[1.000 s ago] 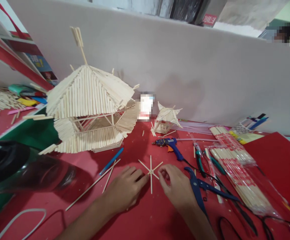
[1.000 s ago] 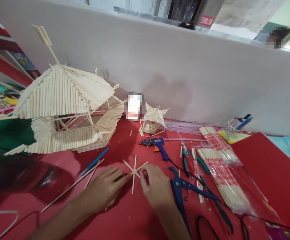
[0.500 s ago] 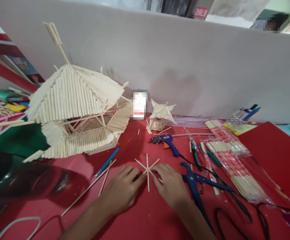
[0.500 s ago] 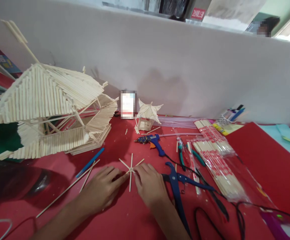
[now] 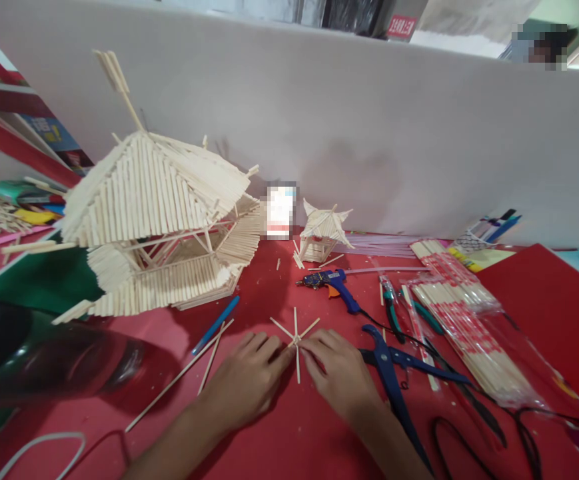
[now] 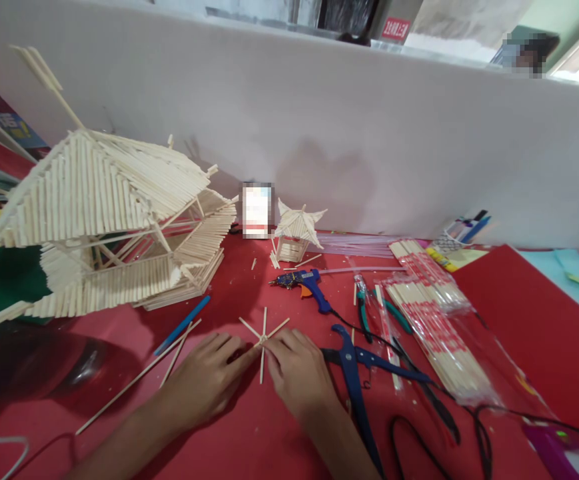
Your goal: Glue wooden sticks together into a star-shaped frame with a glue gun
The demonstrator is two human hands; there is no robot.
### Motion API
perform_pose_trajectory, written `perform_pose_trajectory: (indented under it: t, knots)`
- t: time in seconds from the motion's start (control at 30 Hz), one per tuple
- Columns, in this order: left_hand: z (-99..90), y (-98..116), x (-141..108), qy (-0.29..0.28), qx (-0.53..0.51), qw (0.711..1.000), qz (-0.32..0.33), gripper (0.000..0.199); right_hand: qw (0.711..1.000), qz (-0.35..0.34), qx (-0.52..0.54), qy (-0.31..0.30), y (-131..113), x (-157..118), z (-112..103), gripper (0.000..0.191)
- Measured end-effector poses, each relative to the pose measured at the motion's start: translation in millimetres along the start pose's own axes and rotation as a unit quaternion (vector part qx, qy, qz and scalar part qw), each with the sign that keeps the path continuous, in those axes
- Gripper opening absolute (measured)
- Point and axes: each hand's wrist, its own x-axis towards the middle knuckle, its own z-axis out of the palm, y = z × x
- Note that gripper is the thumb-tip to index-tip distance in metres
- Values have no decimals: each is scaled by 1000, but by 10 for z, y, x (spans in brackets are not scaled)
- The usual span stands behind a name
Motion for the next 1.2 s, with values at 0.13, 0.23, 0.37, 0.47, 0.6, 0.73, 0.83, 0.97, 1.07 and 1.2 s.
perform_pose_trajectory:
  t: [0.13, 0.23, 0.37, 0.47, 0.6, 0.73, 0.83, 0.97, 1.07, 1.2]
  knots:
    - [3, 4, -3, 2, 8, 1000, 1, 39, 1000, 1, -3, -8, -3, -9, 2, 22]
    - [6, 5, -2, 3, 6, 1000, 2, 39, 1000, 2, -3, -8, 2, -11, 9, 22]
    - [10, 4, -2, 9, 1, 1000, 1, 41, 1000, 4, 2, -7, 6, -7, 16, 23]
    - [9, 5, -3, 10, -1, 1000, 0, 41, 1000, 3, 7, -9, 4, -8, 15, 24]
    - [9, 8, -2, 7, 3, 1000, 0, 41, 1000, 4, 5, -11, 3, -17, 14, 25]
    - [13, 8, -2, 8, 5, 1000, 0, 40, 1000, 0, 1, -8, 4, -20, 16, 24]
    - [11, 7, -3, 5, 7, 1000, -1, 40, 1000, -3, -2, -6, 5, -12, 15, 24]
    - [-2, 9, -3, -1, 10, 1000, 1, 40, 1000, -2, 9, -11, 5, -7, 7, 27]
    - [-6, 12, 0, -2, 14, 1000, 1, 42, 1000, -2, 9, -12, 3, -10, 5, 29]
    - [3, 11, 4, -3, 11, 1000, 2, 40, 1000, -4, 4, -11, 5, -9, 9, 30]
